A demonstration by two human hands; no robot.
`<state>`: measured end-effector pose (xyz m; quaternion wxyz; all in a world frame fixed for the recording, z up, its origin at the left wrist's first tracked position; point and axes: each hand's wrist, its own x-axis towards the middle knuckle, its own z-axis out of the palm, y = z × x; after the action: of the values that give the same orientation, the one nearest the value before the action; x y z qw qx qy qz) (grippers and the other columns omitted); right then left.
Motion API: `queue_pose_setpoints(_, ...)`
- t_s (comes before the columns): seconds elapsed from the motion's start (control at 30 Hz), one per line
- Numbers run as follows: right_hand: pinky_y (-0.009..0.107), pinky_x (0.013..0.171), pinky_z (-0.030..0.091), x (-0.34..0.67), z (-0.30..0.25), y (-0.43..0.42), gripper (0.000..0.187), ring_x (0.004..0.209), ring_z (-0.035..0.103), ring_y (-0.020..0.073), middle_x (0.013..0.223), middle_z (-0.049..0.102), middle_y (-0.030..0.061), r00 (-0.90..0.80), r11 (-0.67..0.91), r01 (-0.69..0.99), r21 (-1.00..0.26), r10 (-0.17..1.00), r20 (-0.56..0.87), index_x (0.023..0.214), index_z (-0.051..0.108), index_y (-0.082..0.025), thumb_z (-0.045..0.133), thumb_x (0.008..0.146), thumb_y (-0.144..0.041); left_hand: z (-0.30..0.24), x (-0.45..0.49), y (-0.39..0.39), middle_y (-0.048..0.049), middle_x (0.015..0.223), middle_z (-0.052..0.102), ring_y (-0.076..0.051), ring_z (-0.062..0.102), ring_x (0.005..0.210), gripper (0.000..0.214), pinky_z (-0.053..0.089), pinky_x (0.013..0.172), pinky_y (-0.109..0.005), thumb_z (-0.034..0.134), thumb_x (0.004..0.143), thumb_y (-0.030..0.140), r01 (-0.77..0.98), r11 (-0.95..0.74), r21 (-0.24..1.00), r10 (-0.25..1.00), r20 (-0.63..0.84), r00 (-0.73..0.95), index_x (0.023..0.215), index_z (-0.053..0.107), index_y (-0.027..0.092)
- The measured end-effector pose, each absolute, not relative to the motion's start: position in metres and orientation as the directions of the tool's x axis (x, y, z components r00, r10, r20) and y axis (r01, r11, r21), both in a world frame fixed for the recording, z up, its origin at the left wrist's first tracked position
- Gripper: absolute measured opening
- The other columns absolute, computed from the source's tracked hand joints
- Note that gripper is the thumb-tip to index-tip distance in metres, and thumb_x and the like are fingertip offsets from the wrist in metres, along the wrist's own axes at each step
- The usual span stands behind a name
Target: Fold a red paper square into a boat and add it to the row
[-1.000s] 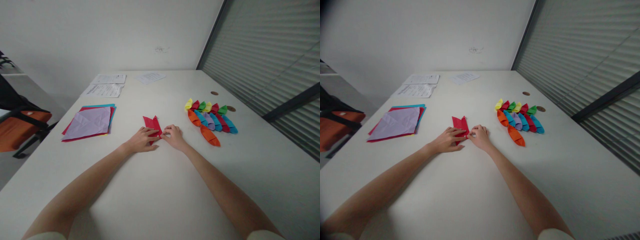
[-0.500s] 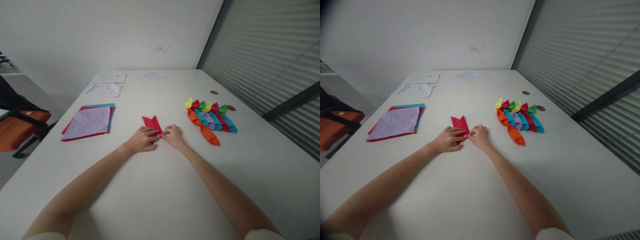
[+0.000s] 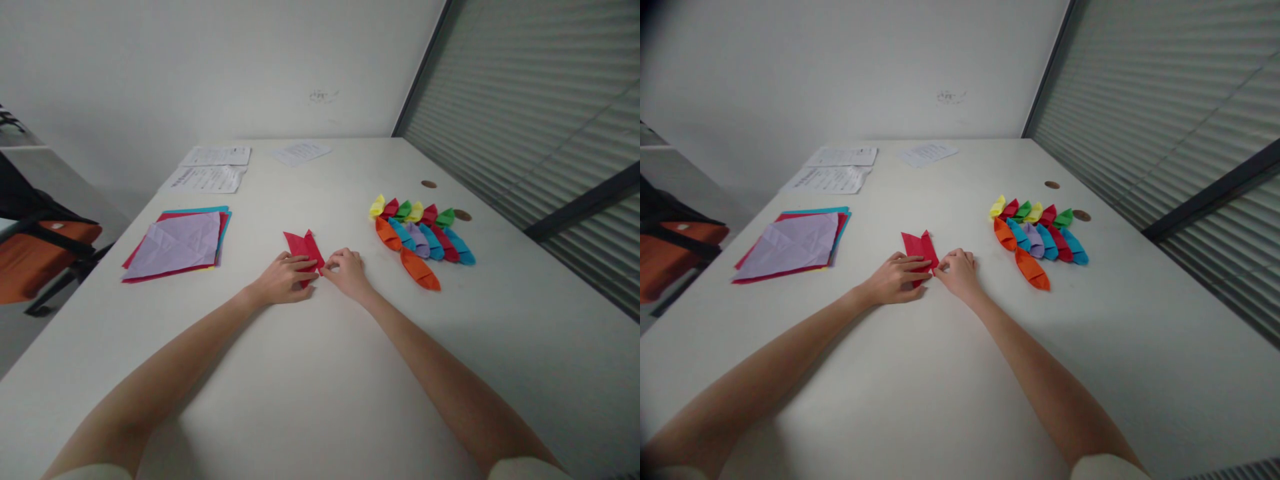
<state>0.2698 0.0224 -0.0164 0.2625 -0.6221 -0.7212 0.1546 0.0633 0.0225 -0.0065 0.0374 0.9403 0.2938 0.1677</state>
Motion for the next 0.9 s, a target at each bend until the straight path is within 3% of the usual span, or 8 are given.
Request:
queue_pose_setpoints(0.23,0.042,0.089,0.039,0.2699,-0.0192,0.0202,0.010,0.097,0.052,0.0255,0.097,0.062,0.0067,-0.144,0.240,0.829,-0.505,0.964,0.221,0.075,0.071,-0.024,0.067,0.082,-0.030,-0.0057,0.0630,0.0219,-0.0098,0.133,0.062,-0.027,0.059,0.122,0.033,0.042,0.095,-0.045,0.052,0.090,0.038,0.537,-0.828,0.161,0.560,0.292,0.775,0.114,0.070,0.024)
queue_pose_setpoints(0.9,0.041,0.086,0.042,0.2678,-0.0120,0.0283,0.007,0.094,0.054,0.0251,0.098,0.065,0.0089,-0.145,0.195,0.880,-0.434,0.979,0.145,0.076,0.075,-0.023,0.071,0.080,-0.027,-0.0045,0.0641,0.0214,-0.0074,0.126,0.065,-0.023,0.064,0.107,0.030,0.042,0.090,-0.039,0.052,0.088,0.036,0.531,-0.831,0.166,0.555,0.310,0.772,0.108,0.071,0.024)
